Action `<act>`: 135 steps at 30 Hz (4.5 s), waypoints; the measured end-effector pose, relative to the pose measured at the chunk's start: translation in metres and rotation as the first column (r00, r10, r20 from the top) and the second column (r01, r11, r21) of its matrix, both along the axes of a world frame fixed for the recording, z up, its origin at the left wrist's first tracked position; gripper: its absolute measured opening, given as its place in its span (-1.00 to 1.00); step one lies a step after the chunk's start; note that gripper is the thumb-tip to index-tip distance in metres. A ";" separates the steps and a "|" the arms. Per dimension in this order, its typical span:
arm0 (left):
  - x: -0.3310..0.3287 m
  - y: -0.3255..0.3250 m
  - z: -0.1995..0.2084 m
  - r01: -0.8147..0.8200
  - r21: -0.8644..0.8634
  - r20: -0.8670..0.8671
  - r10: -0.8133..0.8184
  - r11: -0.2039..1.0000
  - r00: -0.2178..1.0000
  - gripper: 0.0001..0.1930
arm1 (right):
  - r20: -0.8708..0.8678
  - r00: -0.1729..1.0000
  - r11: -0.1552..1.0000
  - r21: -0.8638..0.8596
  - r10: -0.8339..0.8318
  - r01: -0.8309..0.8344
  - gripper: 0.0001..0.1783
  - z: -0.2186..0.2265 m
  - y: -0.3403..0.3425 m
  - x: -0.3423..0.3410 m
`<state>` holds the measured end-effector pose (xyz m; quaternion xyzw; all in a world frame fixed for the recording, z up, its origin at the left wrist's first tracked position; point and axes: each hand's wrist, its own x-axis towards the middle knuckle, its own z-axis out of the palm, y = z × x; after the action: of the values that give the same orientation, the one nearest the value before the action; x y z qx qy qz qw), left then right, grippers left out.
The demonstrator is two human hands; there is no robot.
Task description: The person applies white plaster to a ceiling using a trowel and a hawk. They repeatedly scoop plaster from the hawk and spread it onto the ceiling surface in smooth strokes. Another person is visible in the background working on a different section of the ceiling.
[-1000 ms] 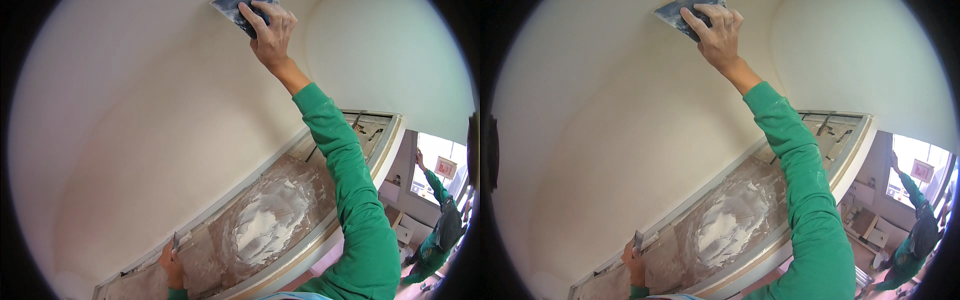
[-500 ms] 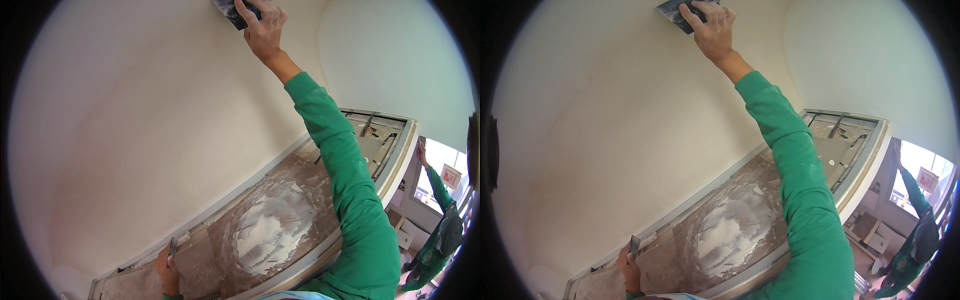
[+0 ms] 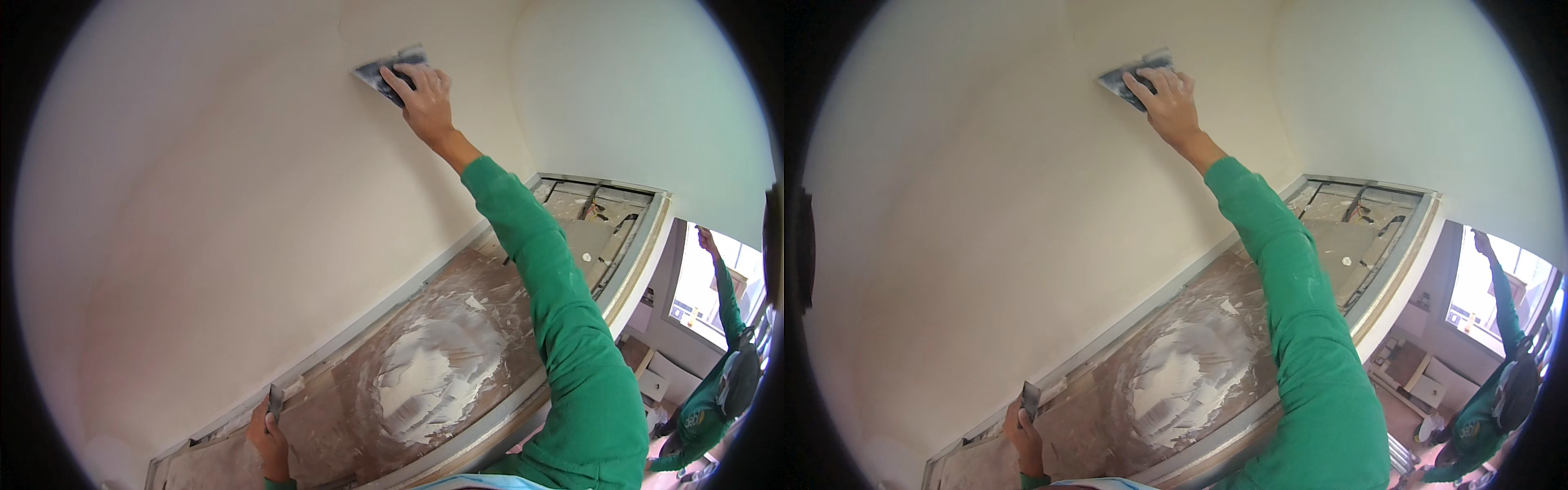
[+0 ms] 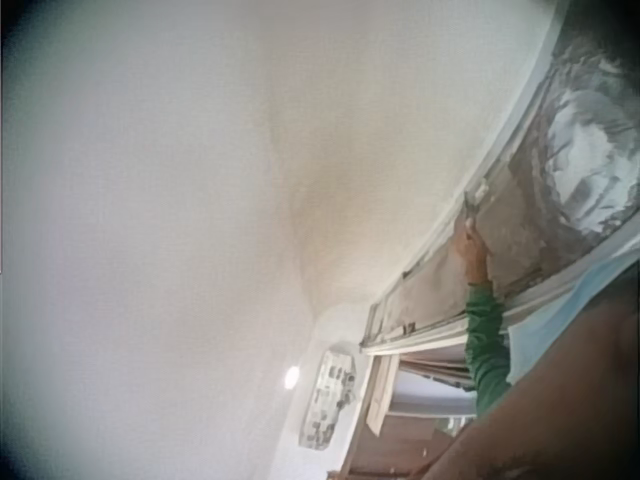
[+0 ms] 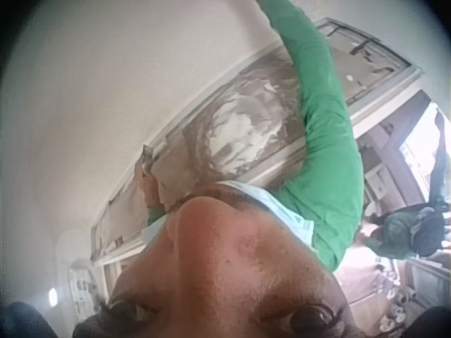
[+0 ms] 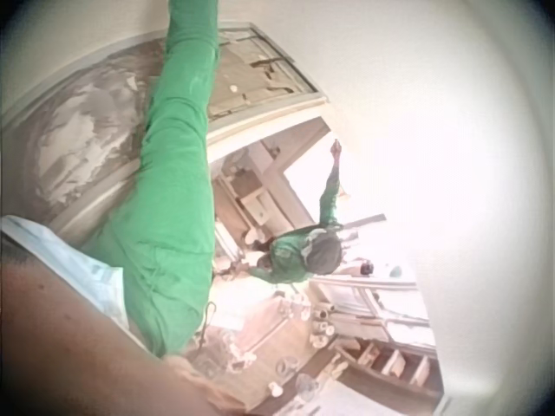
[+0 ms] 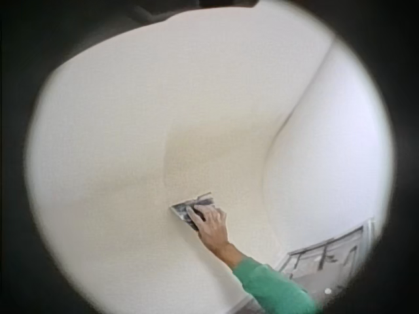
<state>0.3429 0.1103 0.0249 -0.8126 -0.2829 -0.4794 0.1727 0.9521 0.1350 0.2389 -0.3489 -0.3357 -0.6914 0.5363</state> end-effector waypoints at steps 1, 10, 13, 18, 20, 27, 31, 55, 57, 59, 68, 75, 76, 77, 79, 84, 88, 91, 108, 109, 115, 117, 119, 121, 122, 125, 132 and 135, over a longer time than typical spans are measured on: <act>-0.001 -0.001 -0.001 -0.001 0.007 0.002 0.001 1.000 1.000 -0.64 | -0.022 1.000 1.000 0.006 -0.015 0.015 -0.19 -0.009 -0.008 -0.003; -0.001 -0.007 0.001 0.054 -0.014 0.053 -0.053 0.998 0.997 -0.65 | 0.095 0.983 0.863 0.497 -0.158 0.090 -0.27 0.053 -0.120 -0.047; 0.000 -0.007 0.002 0.062 0.005 0.043 -0.062 0.998 0.997 -0.64 | 0.109 0.980 0.830 0.552 -0.165 0.079 -0.29 0.066 -0.136 -0.053; -0.001 -0.017 0.004 0.051 -0.022 0.049 -0.050 0.998 0.998 -0.62 | 0.141 0.973 0.873 0.478 -0.182 0.094 -0.40 0.076 -0.138 -0.060; -0.001 -0.017 0.003 0.058 -0.028 0.056 -0.057 0.998 0.997 -0.63 | 0.107 0.975 0.869 0.480 -0.196 0.122 -0.31 0.084 -0.122 -0.047; -0.005 -0.015 0.003 0.052 -0.029 0.068 -0.049 0.998 0.996 -0.65 | 0.083 0.986 0.912 0.398 -0.146 0.102 -0.22 0.080 -0.075 -0.037; -0.002 -0.019 0.006 0.035 -0.080 0.063 -0.030 0.996 0.998 -0.65 | 0.060 0.991 0.949 0.300 -0.118 0.095 -0.19 0.070 -0.051 -0.033; 0.043 -0.008 0.017 0.887 -0.266 0.923 -0.164 0.377 0.347 -0.55 | 0.175 0.843 0.805 -0.444 0.509 -0.394 -0.39 -0.071 -0.058 -0.115; 0.068 -0.038 0.039 0.935 -0.305 0.941 -0.093 0.180 0.324 -0.57 | 0.213 0.706 0.659 -0.605 0.675 -0.448 -0.39 -0.091 -0.091 -0.165; 0.100 -0.053 0.051 0.955 -0.291 0.956 -0.023 0.056 0.293 -0.51 | 0.238 0.507 0.489 -0.749 0.829 -0.447 -0.45 -0.107 -0.142 -0.207; 0.185 -0.140 0.096 0.929 -0.323 0.942 -0.160 -0.180 0.296 -0.50 | 0.359 0.432 0.522 -0.775 0.827 -0.357 -0.38 -0.142 -0.197 -0.207; 0.168 -0.126 0.090 0.974 -0.212 0.967 -0.130 0.074 0.220 -0.65 | 0.229 0.912 0.824 -0.540 0.341 -0.172 -0.33 -0.097 -0.124 -0.042; 0.164 -0.127 0.088 0.971 -0.209 0.967 -0.122 0.115 0.223 -0.65 | 0.149 0.960 0.887 -0.435 0.239 -0.154 -0.31 -0.082 -0.122 -0.013; 0.159 -0.127 0.088 0.967 -0.208 0.967 -0.119 0.149 0.227 -0.64 | 0.051 0.989 0.939 -0.324 0.136 -0.113 -0.30 -0.066 -0.127 0.017; 0.140 -0.117 0.080 0.948 -0.204 0.966 -0.107 0.245 0.236 -0.61 | -0.011 0.996 0.996 0.008 0.088 -0.088 -0.22 -0.030 -0.146 0.067; 0.063 -0.057 0.047 0.844 -0.195 0.975 0.002 0.500 0.224 -0.46 | -0.115 0.988 0.927 0.349 -0.106 0.140 -0.12 0.025 -0.193 0.134; 0.019 -0.062 0.010 0.436 -0.349 0.670 -0.105 0.830 0.735 -0.10 | -0.090 0.976 0.869 0.443 -0.199 0.218 -0.23 0.050 -0.191 0.153; 0.004 -0.077 0.008 0.166 -0.463 0.520 0.115 0.871 0.847 -0.06 | -0.024 0.983 0.854 0.491 -0.181 0.169 -0.37 0.068 -0.190 0.146; -0.017 -0.132 -0.004 -0.456 -0.325 0.236 0.538 0.828 0.809 -0.12 | -0.009 0.984 0.929 0.328 -0.180 0.173 -0.23 0.067 -0.082 0.197; -0.013 -0.138 -0.003 -0.681 -0.165 -0.016 0.688 0.714 0.725 -0.13 | -0.013 0.982 0.928 0.325 -0.186 0.180 -0.23 0.068 -0.079 0.199; 0.012 -0.159 0.005 -0.916 0.013 -0.184 0.901 0.402 0.393 -0.22 | -0.042 0.988 0.968 0.196 -0.150 0.156 -0.15 0.052 -0.053 0.208; -0.028 -0.143 -0.014 -0.701 -0.073 0.071 0.704 0.710 0.706 -0.20 | -0.086 0.988 0.987 0.089 -0.129 0.136 -0.15 0.038 -0.043 0.207; -0.050 -0.132 -0.026 -0.562 -0.106 0.171 0.572 0.820 0.802 -0.19 | -0.115 0.986 0.993 -0.002 -0.120 0.121 -0.16 0.021 -0.040 0.207; -0.059 -0.131 -0.030 -0.607 -0.156 0.099 0.624 0.779 0.775 -0.18 | -0.138 0.985 0.993 -0.073 -0.099 0.090 -0.17 0.002 -0.039 0.205; -0.050 -0.134 -0.027 -0.705 -0.176 0.006 0.717 0.687 0.697 -0.16 | -0.146 0.983 0.993 -0.046 -0.113 0.107 -0.18 -0.006 -0.042 0.205; -0.038 -0.142 -0.024 -0.792 -0.205 -0.111 0.790 0.575 0.602 -0.16 | -0.166 0.980 0.992 0.048 -0.109 0.118 -0.20 -0.023 -0.054 0.185; -0.054 -0.118 -0.078 -0.503 -0.164 0.198 0.528 0.848 0.825 -0.26 | 0.060 0.985 0.891 0.438 -0.163 0.120 -0.17 0.031 -0.133 0.088; -0.044 -0.118 -0.086 -0.480 -0.149 0.248 0.503 0.864 0.828 -0.28 | 0.115 0.959 0.830 0.535 -0.258 0.159 -0.18 0.062 -0.158 0.058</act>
<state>0.2991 -0.0076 -0.0614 -0.6431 -0.5229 -0.5162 0.2158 1.0103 -0.0229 0.3005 -0.1606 -0.1434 -0.8398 0.4984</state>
